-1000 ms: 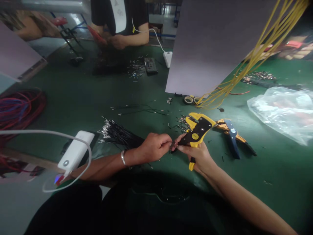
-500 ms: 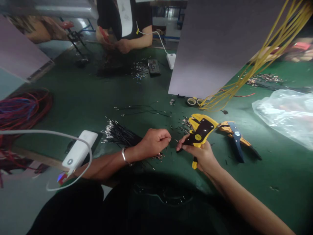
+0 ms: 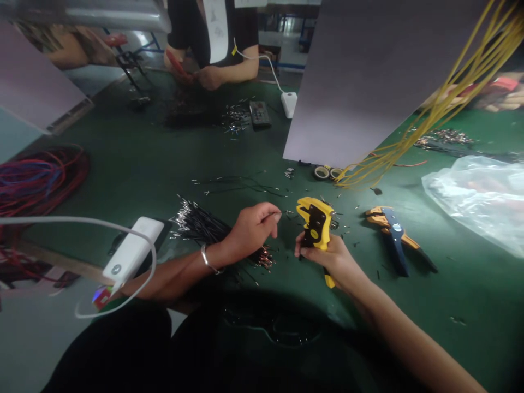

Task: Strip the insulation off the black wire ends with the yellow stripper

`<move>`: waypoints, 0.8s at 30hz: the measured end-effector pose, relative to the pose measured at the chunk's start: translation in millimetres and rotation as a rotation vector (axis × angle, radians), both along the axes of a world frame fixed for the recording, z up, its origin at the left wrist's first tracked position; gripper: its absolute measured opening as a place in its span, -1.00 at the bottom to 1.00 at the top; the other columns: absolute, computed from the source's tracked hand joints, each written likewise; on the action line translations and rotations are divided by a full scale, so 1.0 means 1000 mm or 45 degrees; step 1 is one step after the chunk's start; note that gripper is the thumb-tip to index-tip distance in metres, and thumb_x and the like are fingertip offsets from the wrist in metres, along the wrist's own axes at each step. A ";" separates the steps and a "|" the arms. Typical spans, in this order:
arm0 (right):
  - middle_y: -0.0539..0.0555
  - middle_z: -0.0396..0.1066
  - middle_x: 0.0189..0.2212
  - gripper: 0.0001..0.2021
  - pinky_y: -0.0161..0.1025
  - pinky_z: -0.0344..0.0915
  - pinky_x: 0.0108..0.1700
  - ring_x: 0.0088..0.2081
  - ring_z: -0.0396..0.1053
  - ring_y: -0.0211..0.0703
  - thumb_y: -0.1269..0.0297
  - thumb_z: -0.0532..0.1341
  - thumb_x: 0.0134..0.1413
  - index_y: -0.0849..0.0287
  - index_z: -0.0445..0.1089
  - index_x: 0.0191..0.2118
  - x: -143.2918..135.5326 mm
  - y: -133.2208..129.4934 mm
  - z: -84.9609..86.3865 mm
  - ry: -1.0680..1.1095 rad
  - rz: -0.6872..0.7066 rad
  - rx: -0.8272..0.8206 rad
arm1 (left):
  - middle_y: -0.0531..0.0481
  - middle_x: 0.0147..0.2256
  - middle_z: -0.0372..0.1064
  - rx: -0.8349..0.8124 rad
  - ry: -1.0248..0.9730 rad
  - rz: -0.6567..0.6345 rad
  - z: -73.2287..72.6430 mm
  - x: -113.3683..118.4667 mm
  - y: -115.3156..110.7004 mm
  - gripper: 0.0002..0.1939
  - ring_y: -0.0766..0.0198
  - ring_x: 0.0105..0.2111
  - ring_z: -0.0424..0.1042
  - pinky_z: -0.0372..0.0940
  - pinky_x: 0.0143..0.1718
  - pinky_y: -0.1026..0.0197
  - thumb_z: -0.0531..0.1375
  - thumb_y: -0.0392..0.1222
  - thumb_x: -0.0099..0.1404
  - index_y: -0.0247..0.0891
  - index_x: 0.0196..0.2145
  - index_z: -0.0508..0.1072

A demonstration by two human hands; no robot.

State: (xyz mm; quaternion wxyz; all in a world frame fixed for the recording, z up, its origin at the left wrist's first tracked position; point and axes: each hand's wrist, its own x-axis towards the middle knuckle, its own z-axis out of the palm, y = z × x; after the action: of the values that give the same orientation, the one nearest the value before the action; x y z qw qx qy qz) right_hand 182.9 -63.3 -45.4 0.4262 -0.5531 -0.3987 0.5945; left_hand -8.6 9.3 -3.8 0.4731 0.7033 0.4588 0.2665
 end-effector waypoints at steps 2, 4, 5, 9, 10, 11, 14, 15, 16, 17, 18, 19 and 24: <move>0.04 0.47 -0.52 -0.77 -0.16 0.32 -0.33 -0.45 0.39 -0.12 0.32 0.35 -0.26 0.21 0.42 -0.36 -0.003 0.001 -0.003 0.005 -0.007 -0.029 | 0.13 -0.57 0.37 -0.136 -0.078 -0.036 0.002 0.002 0.000 -0.87 0.50 -0.72 0.20 0.14 -0.65 0.41 0.05 -0.28 0.28 -0.31 -0.22 0.34; 0.04 0.47 -0.51 -0.76 -0.17 0.33 -0.33 -0.45 0.39 -0.12 0.31 0.36 -0.26 0.21 0.42 -0.35 -0.005 0.001 -0.002 0.022 -0.004 -0.035 | 0.14 -0.57 0.36 -0.229 -0.152 -0.054 0.003 0.003 -0.002 -0.87 0.49 -0.74 0.22 0.16 -0.68 0.41 0.04 -0.32 0.26 -0.30 -0.20 0.27; 0.04 0.47 -0.51 -0.75 -0.17 0.33 -0.32 -0.45 0.39 -0.12 0.32 0.36 -0.26 0.21 0.42 -0.34 -0.006 0.002 -0.002 0.036 -0.004 -0.032 | 0.14 -0.57 0.36 -0.258 -0.173 -0.062 0.004 0.004 -0.003 -0.88 0.49 -0.75 0.23 0.17 -0.68 0.41 0.04 -0.33 0.25 -0.29 -0.22 0.24; 0.04 0.49 -0.50 -0.74 -0.14 0.36 -0.29 -0.44 0.42 -0.10 0.35 0.34 -0.27 0.21 0.43 -0.32 -0.006 0.002 0.001 0.120 0.015 -0.034 | 0.11 -0.56 0.39 -0.303 -0.184 -0.059 0.003 0.008 -0.009 -0.95 0.49 -0.76 0.25 0.16 -0.70 0.41 0.07 -0.33 0.24 -0.26 -0.33 0.20; 0.04 0.49 -0.50 -0.74 -0.14 0.36 -0.28 -0.43 0.42 -0.09 0.36 0.34 -0.27 0.21 0.44 -0.32 -0.006 0.002 0.001 0.142 0.027 -0.037 | 0.09 -0.55 0.41 -0.297 -0.187 -0.041 0.002 0.009 -0.011 -0.95 0.49 -0.75 0.24 0.15 -0.71 0.41 0.07 -0.32 0.25 -0.26 -0.35 0.20; 0.05 0.50 -0.49 -0.75 -0.13 0.36 -0.27 -0.43 0.43 -0.08 0.37 0.33 -0.27 0.21 0.44 -0.31 -0.006 0.003 0.001 0.162 0.040 -0.039 | 0.08 -0.54 0.42 -0.284 -0.191 -0.018 0.000 0.009 -0.012 -0.96 0.50 -0.75 0.23 0.14 -0.71 0.40 0.07 -0.31 0.25 -0.25 -0.36 0.21; 0.05 0.50 -0.49 -0.75 -0.11 0.36 -0.26 -0.42 0.44 -0.07 0.40 0.31 -0.26 0.21 0.45 -0.30 -0.006 0.003 -0.001 0.206 0.066 -0.041 | 0.06 -0.51 0.44 -0.196 -0.185 0.056 -0.008 0.010 -0.015 -0.97 0.50 -0.72 0.22 0.14 -0.69 0.39 0.08 -0.28 0.25 -0.27 -0.36 0.27; 0.05 0.50 -0.49 -0.74 -0.11 0.36 -0.25 -0.42 0.44 -0.06 0.41 0.30 -0.26 0.22 0.45 -0.30 -0.006 0.003 -0.001 0.218 0.070 -0.042 | 0.05 -0.50 0.45 -0.140 -0.177 0.080 -0.011 0.011 -0.015 -0.96 0.49 -0.69 0.26 0.17 -0.64 0.39 0.09 -0.27 0.26 -0.27 -0.36 0.29; 0.05 0.50 -0.49 -0.74 -0.11 0.36 -0.25 -0.42 0.44 -0.07 0.42 0.30 -0.26 0.22 0.45 -0.30 -0.007 0.003 -0.001 0.230 0.073 -0.043 | 0.05 -0.50 0.45 -0.070 -0.166 0.106 -0.013 0.011 -0.014 -0.96 0.47 -0.64 0.30 0.22 -0.58 0.38 0.10 -0.27 0.26 -0.27 -0.35 0.31; 0.05 0.50 -0.49 -0.74 -0.11 0.36 -0.24 -0.42 0.45 -0.07 0.43 0.31 -0.26 0.23 0.45 -0.30 -0.008 0.003 0.000 0.244 0.076 -0.043 | 0.05 -0.50 0.45 0.008 -0.150 0.134 -0.016 0.011 -0.014 -0.95 0.44 -0.59 0.35 0.26 -0.51 0.37 0.11 -0.26 0.26 -0.27 -0.35 0.33; 0.05 0.50 -0.50 -0.75 -0.11 0.36 -0.24 -0.42 0.45 -0.08 0.44 0.31 -0.25 0.23 0.46 -0.30 -0.009 0.003 0.000 0.258 0.082 -0.041 | 0.04 -0.49 0.46 0.089 -0.126 0.160 -0.018 0.012 -0.014 -0.95 0.41 -0.53 0.39 0.28 -0.45 0.35 0.12 -0.25 0.27 -0.27 -0.34 0.34; 0.05 0.50 -0.50 -0.76 -0.12 0.35 -0.24 -0.43 0.44 -0.09 0.45 0.30 -0.25 0.23 0.46 -0.31 -0.010 0.003 0.001 0.273 0.089 -0.037 | 0.04 -0.49 0.46 0.164 -0.095 0.181 -0.020 0.012 -0.015 -0.95 0.39 -0.49 0.42 0.29 -0.39 0.33 0.13 -0.25 0.27 -0.27 -0.34 0.34; 0.04 0.49 -0.52 -0.79 -0.15 0.33 -0.28 -0.44 0.42 -0.11 0.47 0.28 -0.23 0.22 0.45 -0.33 -0.014 0.001 0.002 0.306 0.103 -0.023 | 0.06 -0.52 0.42 0.355 0.110 0.170 -0.024 0.016 -0.019 -0.98 0.37 -0.52 0.38 0.25 -0.39 0.29 0.12 -0.29 0.26 -0.26 -0.36 0.32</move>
State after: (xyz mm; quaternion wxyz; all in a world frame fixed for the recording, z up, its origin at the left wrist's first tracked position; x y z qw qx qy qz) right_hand 168.5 -62.0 -43.4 0.4417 -0.4651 -0.3613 0.6768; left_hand 7.3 -9.4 -27.9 0.3321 0.7409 0.4828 0.3280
